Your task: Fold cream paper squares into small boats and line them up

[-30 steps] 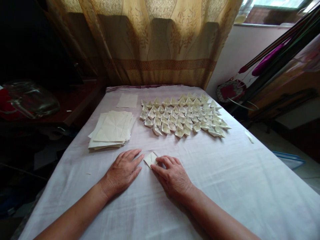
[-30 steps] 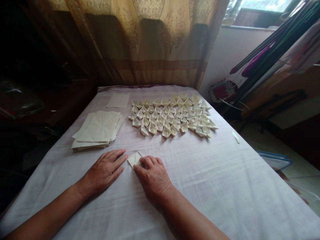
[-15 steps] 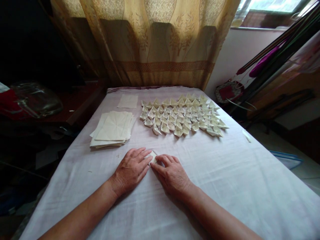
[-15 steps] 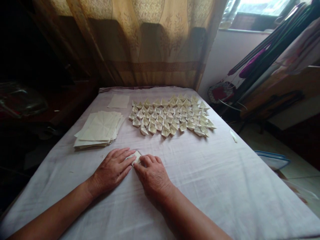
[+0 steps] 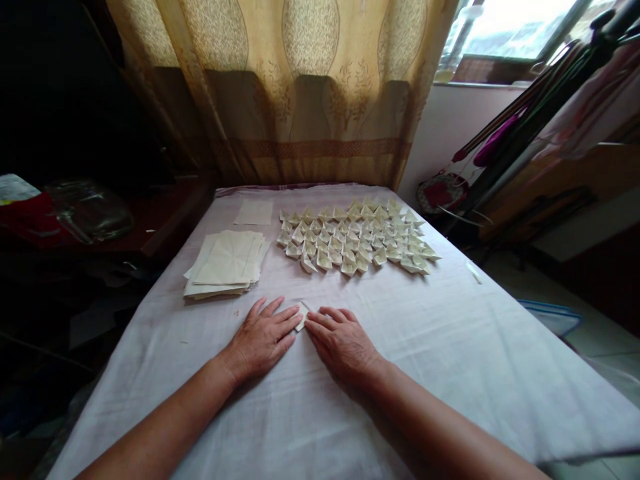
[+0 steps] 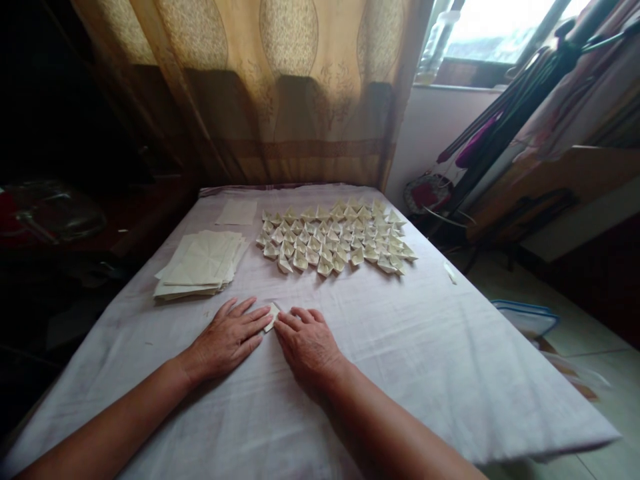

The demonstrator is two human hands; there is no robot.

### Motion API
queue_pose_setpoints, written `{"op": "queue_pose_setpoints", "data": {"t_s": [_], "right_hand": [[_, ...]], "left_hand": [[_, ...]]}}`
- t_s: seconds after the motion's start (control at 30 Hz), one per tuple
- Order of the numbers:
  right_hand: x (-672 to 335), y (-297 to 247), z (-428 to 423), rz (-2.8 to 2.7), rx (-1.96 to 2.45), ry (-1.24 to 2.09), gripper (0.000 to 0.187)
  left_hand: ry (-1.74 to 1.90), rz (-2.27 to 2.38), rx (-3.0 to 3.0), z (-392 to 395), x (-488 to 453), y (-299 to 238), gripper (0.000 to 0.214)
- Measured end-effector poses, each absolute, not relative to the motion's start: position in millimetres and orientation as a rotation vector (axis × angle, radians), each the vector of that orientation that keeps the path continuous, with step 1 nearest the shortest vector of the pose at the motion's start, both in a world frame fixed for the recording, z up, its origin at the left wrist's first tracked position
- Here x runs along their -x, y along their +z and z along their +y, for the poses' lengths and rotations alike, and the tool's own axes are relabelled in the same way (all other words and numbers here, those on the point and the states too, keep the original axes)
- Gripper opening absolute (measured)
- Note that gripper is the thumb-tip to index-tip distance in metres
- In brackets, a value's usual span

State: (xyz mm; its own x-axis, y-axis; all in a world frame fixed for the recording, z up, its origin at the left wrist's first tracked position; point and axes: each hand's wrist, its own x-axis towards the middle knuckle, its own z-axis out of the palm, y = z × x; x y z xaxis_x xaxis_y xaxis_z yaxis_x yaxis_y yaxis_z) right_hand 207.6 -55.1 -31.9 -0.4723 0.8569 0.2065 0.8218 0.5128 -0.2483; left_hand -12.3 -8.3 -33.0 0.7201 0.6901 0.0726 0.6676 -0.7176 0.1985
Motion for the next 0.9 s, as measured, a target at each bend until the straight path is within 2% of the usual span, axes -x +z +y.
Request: {"op": "queue_pose_setpoints", "data": {"t_s": [0.17, 0.37, 0.5, 0.63, 0.73, 0.9], "right_hand": [[-202.2, -26.9, -59.4, -2.539, 1.42, 0.084, 0.036], [-189.5, -8.7, -54.2, -2.779, 1.405, -0.049, 0.023], [-183.3, -4.1, -49.3, -2.838, 1.388, -0.135, 0.022], [-185.6, -10.5, -52.3, -2.756, 1.427, -0.149, 0.028], [-188.2, -17.8, -58.9, -2.662, 1.496, -0.136, 0.025], [-188.0, -19.4, -63.5, -2.531, 1.563, 0.0, 0.024]], "left_hand": [[0.085, 1.115, -2.685, -6.5, 15.3, -32.9, 0.048], [0.069, 1.203, -2.641, -6.0, 10.8, -30.5, 0.049], [0.1, 1.304, -2.614, -7.7, 5.9, -27.4, 0.047], [0.151, 1.316, -2.627, -13.8, 3.6, -26.7, 0.05], [0.2, 1.319, -2.637, -22.7, 4.7, -30.9, 0.053], [0.489, 1.235, -2.74, -40.7, 8.0, -36.8, 0.047]]}}
